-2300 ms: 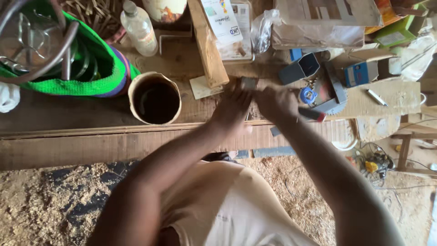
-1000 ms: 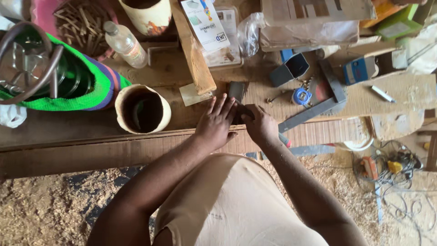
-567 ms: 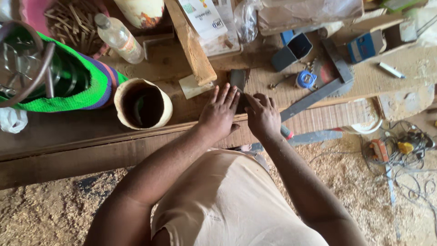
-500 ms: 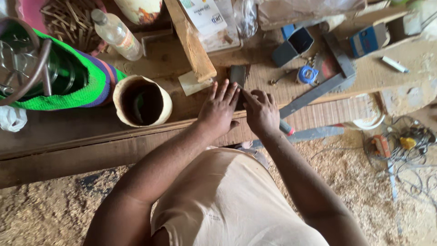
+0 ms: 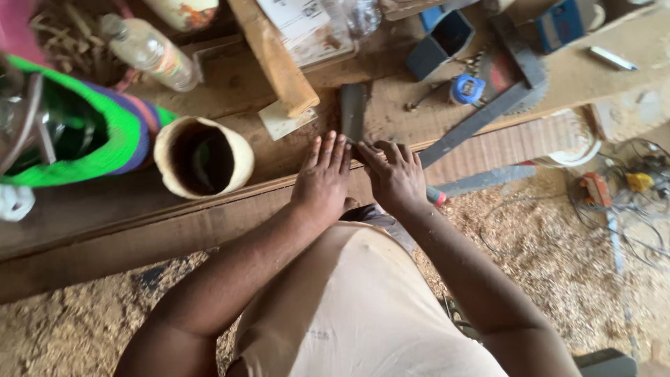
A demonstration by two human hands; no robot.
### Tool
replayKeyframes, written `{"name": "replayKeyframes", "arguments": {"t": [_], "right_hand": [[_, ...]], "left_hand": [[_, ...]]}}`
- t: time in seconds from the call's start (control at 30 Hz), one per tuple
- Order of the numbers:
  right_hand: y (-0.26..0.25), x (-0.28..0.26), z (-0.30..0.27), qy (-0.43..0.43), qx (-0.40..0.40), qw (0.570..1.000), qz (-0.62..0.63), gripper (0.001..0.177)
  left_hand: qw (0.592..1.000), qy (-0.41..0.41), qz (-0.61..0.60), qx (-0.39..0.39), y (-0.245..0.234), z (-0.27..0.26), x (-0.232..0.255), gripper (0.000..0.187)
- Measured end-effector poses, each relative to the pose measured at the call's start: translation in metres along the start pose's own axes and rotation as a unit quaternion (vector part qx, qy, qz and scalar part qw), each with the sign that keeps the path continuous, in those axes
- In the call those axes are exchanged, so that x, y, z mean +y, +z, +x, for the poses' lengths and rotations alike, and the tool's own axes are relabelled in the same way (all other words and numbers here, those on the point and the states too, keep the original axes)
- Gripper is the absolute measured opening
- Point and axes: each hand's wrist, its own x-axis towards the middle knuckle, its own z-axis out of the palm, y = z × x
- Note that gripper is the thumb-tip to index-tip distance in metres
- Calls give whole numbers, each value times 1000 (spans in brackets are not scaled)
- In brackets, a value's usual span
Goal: The person scrapes a wooden block with a putty knife and moves woodworking tools across a workbench covered in sawdust.
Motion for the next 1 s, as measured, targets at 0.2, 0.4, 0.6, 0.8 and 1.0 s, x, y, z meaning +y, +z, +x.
{"name": "replayKeyframes", "arguments": {"t": [0.2,0.4,0.6,0.8,1.0], "right_hand": [[-9,63,-36,130,152,974,106,57],[17,131,-64,534,14,692,486,35],[26,136,-71,482,33,730,483,30],[-7,130,-87,495,259,741,371,41],[-10,52,-42,120,83,986,81,52]], "left_hand": [[999,-11,-44,29,4,5,-3,109],[998,-18,-61,11,-3,7,-2,110],[998,-16,-63,7,-2,6,-1,107],[996,-19,-87,21,2,4,0,107],[997,-10,-80,17,9,-4,0,107]]}}
